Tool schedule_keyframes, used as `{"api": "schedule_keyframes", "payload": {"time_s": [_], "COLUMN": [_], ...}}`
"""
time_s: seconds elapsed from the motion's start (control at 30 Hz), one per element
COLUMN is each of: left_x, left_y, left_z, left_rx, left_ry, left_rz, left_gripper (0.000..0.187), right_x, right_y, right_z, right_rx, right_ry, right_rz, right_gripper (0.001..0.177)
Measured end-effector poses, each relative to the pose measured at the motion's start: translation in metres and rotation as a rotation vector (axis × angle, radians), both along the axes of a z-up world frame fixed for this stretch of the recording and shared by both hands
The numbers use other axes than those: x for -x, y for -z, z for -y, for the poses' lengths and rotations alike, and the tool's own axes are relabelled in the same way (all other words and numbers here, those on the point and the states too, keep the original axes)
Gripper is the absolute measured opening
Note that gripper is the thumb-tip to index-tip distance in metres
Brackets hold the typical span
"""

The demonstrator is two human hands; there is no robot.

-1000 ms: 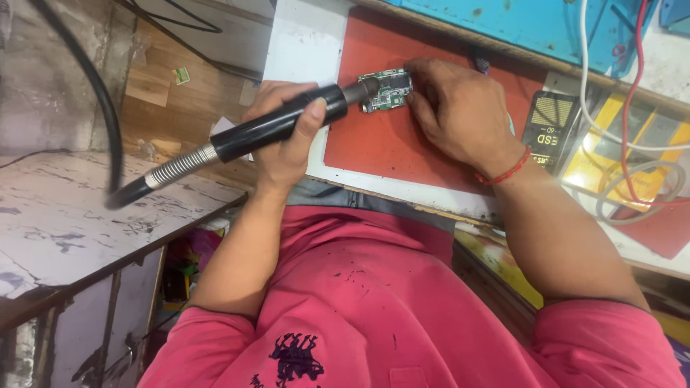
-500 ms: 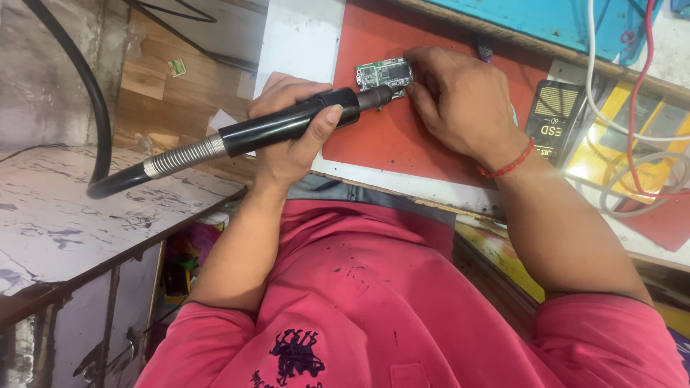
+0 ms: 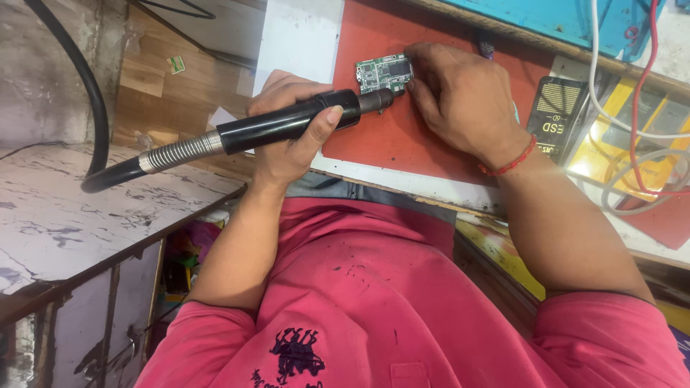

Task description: The person uses a hot air gun to apply heat to a small green circuit board placed on a red mat. They hold the board steady with their left hand while directing the hot air nozzle with their right hand, moving the tool across the surface of the board.

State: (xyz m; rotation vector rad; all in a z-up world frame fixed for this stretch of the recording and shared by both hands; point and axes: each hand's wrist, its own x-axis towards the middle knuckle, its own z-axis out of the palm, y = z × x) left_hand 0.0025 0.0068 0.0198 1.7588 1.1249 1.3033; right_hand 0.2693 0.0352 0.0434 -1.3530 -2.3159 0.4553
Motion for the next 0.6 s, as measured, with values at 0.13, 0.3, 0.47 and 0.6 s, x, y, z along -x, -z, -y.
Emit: {"api": "schedule_keyframes", "payload": {"time_s": [0.13, 0.3, 0.47, 0.6], "left_x": [-0.0004, -0.0015, -0.0003, 0.0001], "left_y": [0.0006, 0.0002, -0.0017, 0.0005], "left_z": [-0.0004, -0.0014, -0.0002, 0.0002], "left_rx": [-0.010, -0.009, 0.001, 0.010], "left_ry": [-0.013, -0.030, 0.007, -0.013], "left_rz": [0.012, -0.015, -0.025, 0.008], "left_gripper": [0.027, 0.030, 0.030, 0.028], "right_x": [0.0005, 0.0005, 0.0007, 0.0009], "right_y": [0.0001, -0.0001, -0.0005, -0.0006], "right_z": [-0.0005, -0.0002, 0.0005, -0.0006], "right_rx": [-0.024, -0.029, -0.025, -0.010], "right_ry": [-0.001, -0.006, -0.002, 0.000], "right_rz": [0.001, 0.001, -0.019, 0.011], "right_gripper": [0.033, 0.033, 0.032, 0.032]}}
